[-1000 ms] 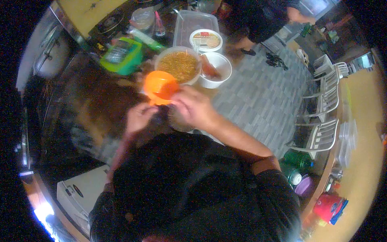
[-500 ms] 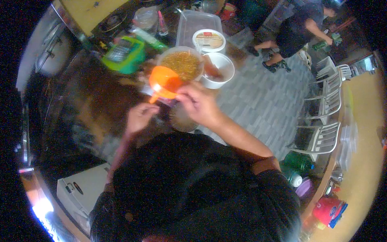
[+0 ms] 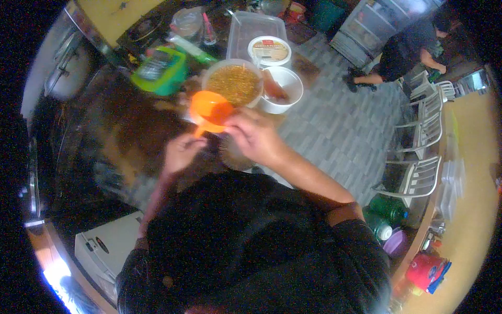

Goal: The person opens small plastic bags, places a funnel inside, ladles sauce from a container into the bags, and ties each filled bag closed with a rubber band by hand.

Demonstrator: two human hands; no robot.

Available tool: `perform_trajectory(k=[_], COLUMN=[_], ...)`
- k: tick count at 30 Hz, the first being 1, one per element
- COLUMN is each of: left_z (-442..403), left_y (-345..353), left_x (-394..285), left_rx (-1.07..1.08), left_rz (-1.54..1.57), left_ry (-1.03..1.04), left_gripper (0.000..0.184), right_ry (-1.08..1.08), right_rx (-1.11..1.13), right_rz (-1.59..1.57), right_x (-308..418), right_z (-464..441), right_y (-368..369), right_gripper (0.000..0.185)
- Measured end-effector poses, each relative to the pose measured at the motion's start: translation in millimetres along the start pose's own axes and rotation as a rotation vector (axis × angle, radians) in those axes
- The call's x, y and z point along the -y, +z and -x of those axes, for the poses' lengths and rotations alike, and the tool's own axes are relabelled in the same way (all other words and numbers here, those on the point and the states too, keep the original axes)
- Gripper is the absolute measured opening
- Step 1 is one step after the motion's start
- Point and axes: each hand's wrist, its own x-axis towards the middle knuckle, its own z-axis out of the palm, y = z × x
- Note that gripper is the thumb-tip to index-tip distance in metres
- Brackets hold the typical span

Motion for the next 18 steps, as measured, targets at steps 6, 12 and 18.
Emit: perform_trajectory(k=[6,12,18], left_z=[-1.5,-4.2,-6.7], left_y=[2.4,5.1,7.6], left_x=[0.6,1.1,9.9], left_rx=[0.013,0.016,0.022], left_rz=[-0.001,-0.028,-0.023], left_ry=[0.026,0.045,0.016], left_gripper=[0.011,0.012,0.013], right_ry=[0.014,0.014,0.041], right_rx=[0.017,0.014,0.049], right_rz=[0.048,0.064,0.052], right_x=[0.1,1.6,2.5], right_z=[4.2,5.3,7.4], right_y=[-3.4,-7.7,-13.0], right_gripper=[0.011,0.011,0.011])
